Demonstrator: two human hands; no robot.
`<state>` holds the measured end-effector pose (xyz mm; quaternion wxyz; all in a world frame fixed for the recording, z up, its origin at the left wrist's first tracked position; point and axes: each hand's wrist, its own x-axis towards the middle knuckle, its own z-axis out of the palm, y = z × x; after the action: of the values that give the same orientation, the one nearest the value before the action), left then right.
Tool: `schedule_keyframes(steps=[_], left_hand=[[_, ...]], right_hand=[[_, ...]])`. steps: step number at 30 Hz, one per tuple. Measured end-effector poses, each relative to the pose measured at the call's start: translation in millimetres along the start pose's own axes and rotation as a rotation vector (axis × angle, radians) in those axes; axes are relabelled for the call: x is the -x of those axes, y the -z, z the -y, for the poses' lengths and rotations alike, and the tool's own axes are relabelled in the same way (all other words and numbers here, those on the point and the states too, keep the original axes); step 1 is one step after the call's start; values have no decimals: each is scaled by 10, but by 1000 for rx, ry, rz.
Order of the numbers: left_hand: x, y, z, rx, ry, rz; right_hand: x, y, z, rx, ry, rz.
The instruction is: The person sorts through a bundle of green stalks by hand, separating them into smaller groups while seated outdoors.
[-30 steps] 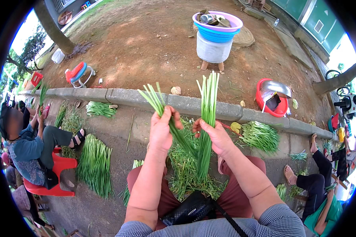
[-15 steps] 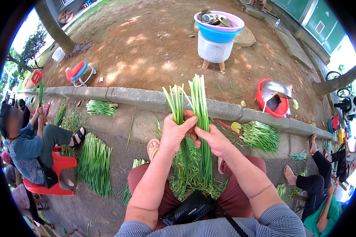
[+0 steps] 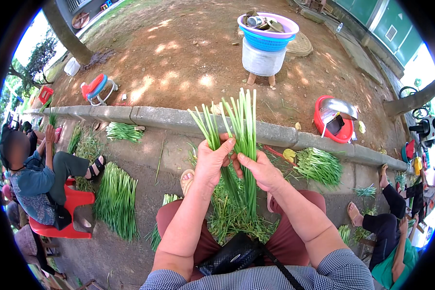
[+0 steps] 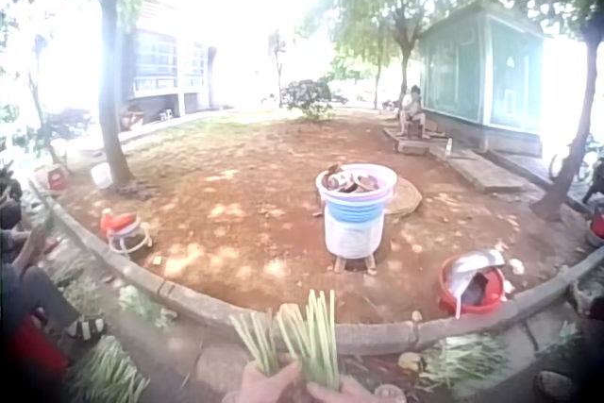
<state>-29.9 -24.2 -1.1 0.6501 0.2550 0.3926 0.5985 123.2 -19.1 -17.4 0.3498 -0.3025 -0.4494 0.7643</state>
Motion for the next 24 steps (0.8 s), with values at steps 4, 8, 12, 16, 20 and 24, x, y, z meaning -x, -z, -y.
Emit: schedule_keyframes(steps=[4, 8, 12, 16, 20, 24], left_hand=[[8, -51, 3, -4, -33, -32], [-20, -28, 38, 38, -47, -27], [23, -86, 9, 70, -28, 25], [3, -70, 58, 52, -30, 10], [-39, 7, 75, -9, -62, -33], [-71, 42, -115, -289, -166, -210]], right_hand=[[-11, -26, 2, -91, 49, -96], [-24, -6, -29, -133, 60, -170], [-27, -9, -21, -176, 73, -180], [-34, -30, -31, -176, 115, -261], [-46, 17, -52, -66, 179, -327], [-31, 116, 27, -101, 119, -348]])
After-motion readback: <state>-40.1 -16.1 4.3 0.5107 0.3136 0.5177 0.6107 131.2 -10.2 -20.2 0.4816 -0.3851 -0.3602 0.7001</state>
